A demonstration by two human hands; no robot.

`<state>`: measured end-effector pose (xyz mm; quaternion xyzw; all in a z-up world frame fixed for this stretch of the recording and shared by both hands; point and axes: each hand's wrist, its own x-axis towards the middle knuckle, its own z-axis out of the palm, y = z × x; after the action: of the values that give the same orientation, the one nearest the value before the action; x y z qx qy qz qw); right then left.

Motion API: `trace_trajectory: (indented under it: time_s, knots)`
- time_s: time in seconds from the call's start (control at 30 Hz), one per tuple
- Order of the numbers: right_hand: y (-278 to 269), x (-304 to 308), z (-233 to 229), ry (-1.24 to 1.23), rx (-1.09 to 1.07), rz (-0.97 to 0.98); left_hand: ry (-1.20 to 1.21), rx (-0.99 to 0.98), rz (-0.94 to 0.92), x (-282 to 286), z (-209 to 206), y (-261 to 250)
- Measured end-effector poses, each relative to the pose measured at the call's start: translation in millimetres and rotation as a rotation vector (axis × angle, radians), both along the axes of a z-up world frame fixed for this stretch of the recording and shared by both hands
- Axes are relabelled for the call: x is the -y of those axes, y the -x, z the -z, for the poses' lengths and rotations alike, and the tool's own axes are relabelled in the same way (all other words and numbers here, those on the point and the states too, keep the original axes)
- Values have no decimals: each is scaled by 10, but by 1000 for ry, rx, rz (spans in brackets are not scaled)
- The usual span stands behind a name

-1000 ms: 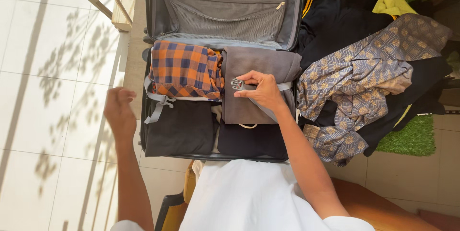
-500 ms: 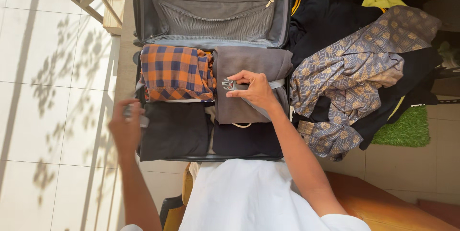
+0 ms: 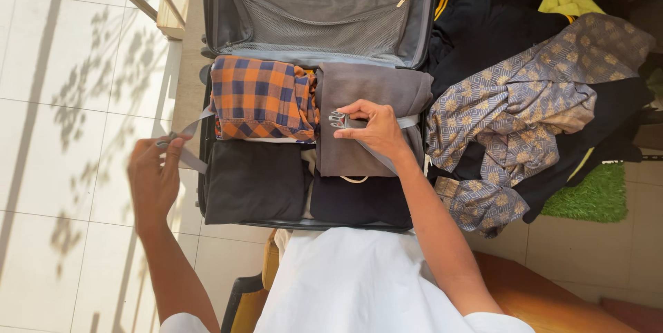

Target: The person folds a checkered shirt and grey fabric, places them in a suitcase, and secures them using the suitcase internal straps. They then fold a blue and gold patterned garment and place it inside the suitcase.

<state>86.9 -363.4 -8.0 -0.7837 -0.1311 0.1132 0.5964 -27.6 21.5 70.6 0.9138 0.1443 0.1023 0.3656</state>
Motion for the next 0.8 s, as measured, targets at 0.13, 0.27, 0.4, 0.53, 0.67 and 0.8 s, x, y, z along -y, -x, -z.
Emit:
trace_trajectory:
  time_s: [0.13,0.27,0.4,0.53,0.67,0.8]
  knots:
    - [5,8,-2,-24,-2,-9,593,104,87,5,260,-33]
    - [-9,18,14,-21,18,-11,1180,239,0,31,512,-121]
    - [-27,29,48,-42,26,-30,629,84,33,26,432,-73]
    - [-41,23,80,-46,18,-33,-354,2,187,96,18,27]
    - [-48,33,85,-35,28,-37,-37,-215,47,120,-179,-9]
    - [-53,14,68,-20,47,-35,516,-213,125,-19,-64,1]
